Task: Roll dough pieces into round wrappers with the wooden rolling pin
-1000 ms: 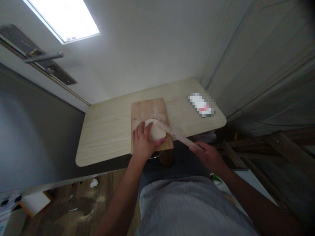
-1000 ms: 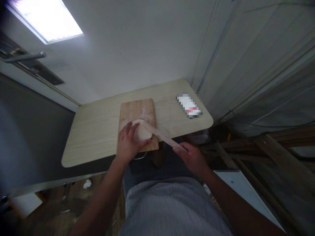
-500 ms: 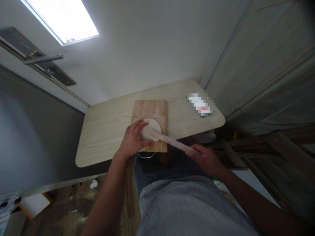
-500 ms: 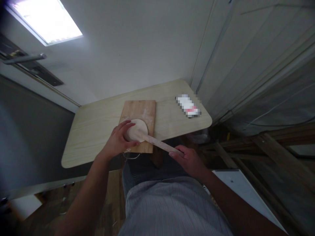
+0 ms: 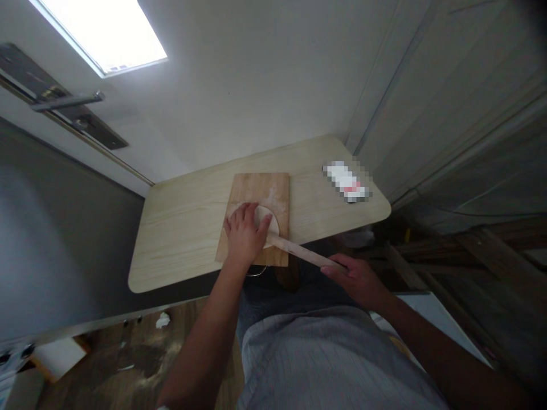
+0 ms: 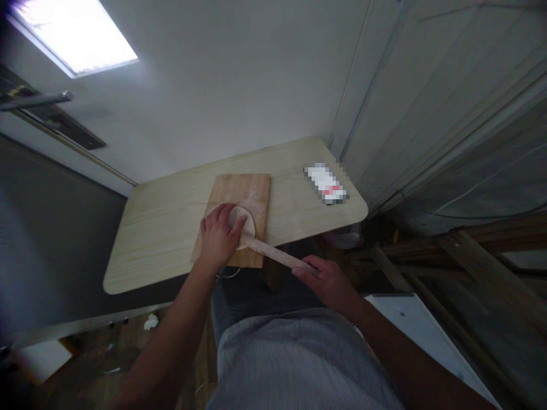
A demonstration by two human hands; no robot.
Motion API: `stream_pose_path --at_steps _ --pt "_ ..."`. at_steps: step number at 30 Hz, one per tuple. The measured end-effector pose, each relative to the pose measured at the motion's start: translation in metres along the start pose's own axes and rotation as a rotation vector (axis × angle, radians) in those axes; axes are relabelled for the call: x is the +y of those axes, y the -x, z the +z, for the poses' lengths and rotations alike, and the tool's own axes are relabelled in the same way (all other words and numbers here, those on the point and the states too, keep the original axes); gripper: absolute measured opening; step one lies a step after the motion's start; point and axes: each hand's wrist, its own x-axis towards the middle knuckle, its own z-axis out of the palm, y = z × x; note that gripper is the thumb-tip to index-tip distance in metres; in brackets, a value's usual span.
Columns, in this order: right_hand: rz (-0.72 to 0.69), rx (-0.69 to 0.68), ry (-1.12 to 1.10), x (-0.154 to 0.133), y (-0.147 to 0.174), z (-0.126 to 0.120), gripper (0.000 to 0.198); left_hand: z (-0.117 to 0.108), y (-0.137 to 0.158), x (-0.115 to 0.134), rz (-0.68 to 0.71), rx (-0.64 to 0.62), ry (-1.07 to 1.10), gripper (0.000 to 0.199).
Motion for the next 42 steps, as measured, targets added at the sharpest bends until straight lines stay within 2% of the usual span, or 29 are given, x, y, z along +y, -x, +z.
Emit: stream_pose_path --at_steps 9,32,42 --pt "0.033 0.088 0.02 0.005 -0.008 -0.008 0.042 0.004 -0.006 0.006 0.058 -0.095 -0.065 0.043" --pt "0.077 0.191 -0.024 0.009 -0.027 -0.017 0.046 0.01 -0.034 0.016 0.137 -0.185 -0.186 0.045" --pt "0.148 0.235 -0.036 0.009 -0.032 -0.016 0.046 0.012 -0.046 0.021 0.153 -0.243 -0.213 0.045"
